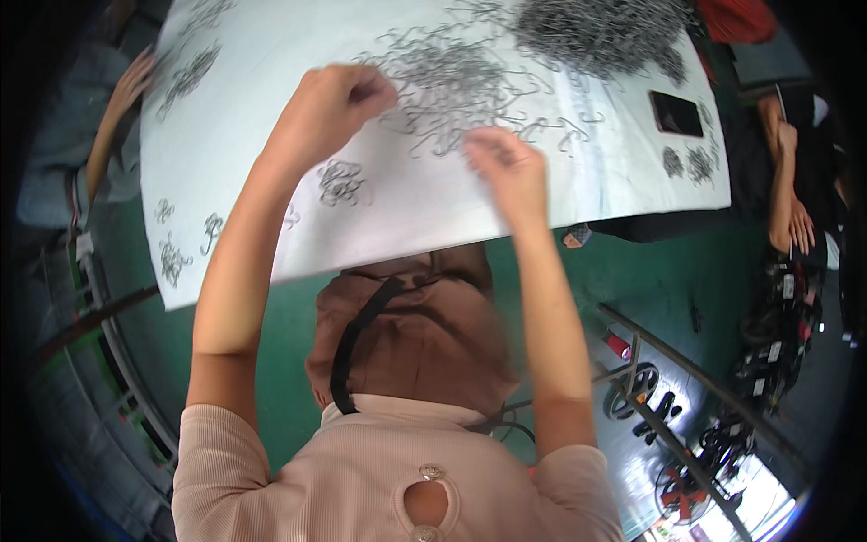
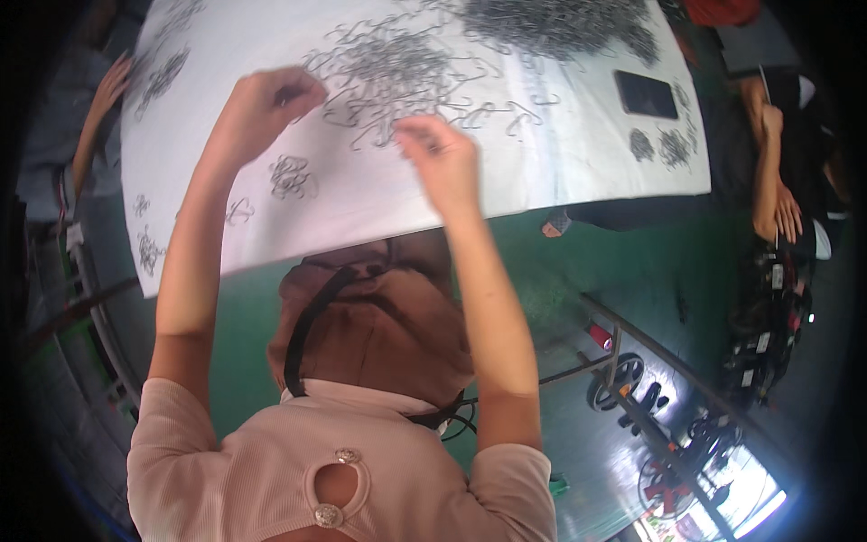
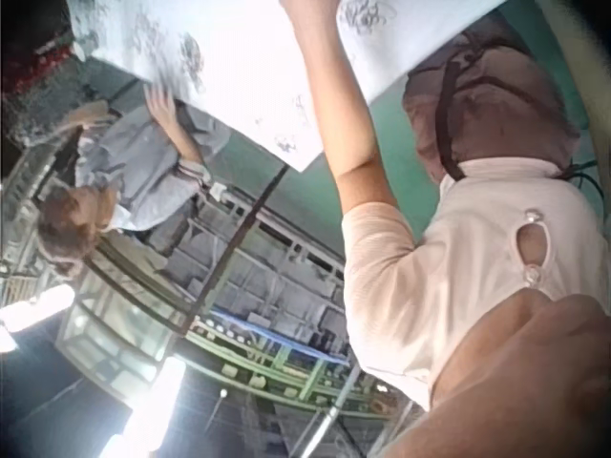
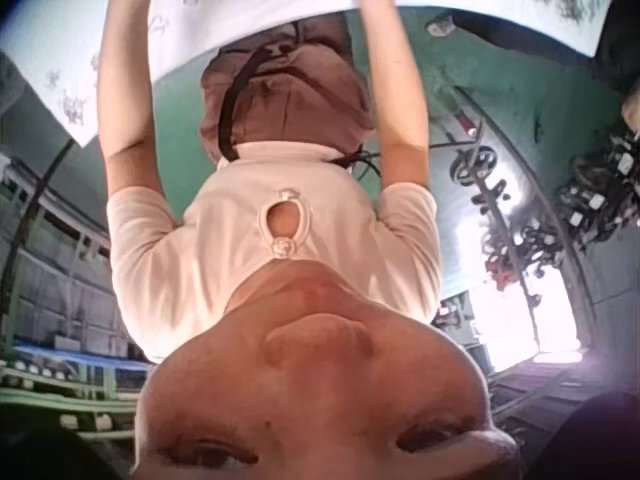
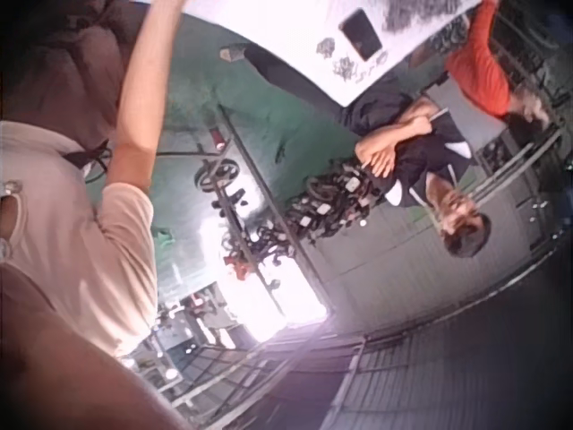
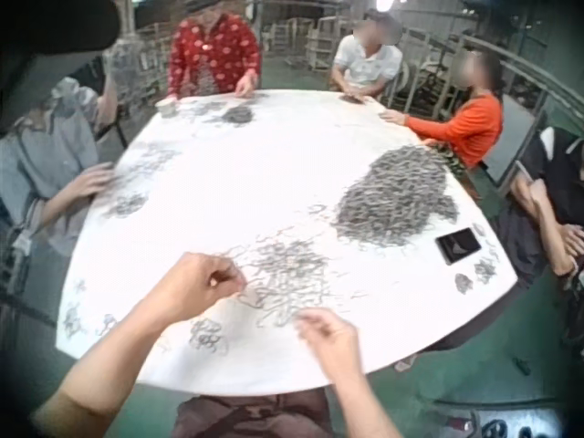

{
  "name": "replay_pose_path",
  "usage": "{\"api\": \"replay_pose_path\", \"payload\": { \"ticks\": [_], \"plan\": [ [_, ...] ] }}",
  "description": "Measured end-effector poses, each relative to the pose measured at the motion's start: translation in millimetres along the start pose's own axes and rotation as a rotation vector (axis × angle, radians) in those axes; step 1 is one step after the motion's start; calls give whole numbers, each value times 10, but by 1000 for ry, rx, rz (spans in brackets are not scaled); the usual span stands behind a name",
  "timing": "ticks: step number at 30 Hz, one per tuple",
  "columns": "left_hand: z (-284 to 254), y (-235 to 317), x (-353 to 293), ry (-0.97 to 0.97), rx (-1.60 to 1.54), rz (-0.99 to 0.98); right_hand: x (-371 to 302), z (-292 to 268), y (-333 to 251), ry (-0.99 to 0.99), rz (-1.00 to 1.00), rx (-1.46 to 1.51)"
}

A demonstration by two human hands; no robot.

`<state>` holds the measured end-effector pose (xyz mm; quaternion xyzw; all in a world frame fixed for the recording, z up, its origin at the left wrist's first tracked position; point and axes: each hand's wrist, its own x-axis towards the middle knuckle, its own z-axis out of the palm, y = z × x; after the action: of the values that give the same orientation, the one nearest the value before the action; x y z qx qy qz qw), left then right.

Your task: The person gathers tangled metal wire pieces from a table and attaches them to small round metal discs. They handle the components one at a time, repeatedly picking up wires and discs and joining them by hand.

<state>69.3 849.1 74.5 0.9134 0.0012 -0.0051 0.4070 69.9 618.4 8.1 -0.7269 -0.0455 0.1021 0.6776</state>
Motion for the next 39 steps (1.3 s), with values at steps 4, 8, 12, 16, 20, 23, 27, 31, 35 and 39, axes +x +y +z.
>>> {"api": "replay_pose_path", "payload": {
  "ticks": [4, 8, 12, 16, 20, 23, 27, 31, 35, 39],
  "plan": [
    [-63, -250, -580, 31, 29, -150, -215, 756, 108, -160, -176, -209],
    [73, -368, -787, 136, 36, -168, -271, 966, 1, -216, -265, -429],
    [135, -324, -871, 245, 5, -147, -46, 482, -65, 22, -237, -436],
    [233, -397, -1029, 478, 57, 54, 340, -785, 15, 381, -172, -635],
    [333, -608, -1303, 569, 192, 86, 492, -1331, -5, 370, 56, -892],
    [358, -759, -1511, 573, 272, 74, 546, -1338, -68, 236, 131, -1044],
    [405, -865, -1640, 545, 359, 69, 547, -1296, -57, 178, 7, -1240],
    [475, -945, -1666, 538, 404, 101, 509, -1454, 49, 462, -125, -986],
    [483, -935, -1676, 492, 431, 101, 585, -2436, 121, 855, -155, -799],
    [504, -936, -1622, 471, 443, 120, 672, -3704, 328, 1107, 26, -848]
  ]
}}
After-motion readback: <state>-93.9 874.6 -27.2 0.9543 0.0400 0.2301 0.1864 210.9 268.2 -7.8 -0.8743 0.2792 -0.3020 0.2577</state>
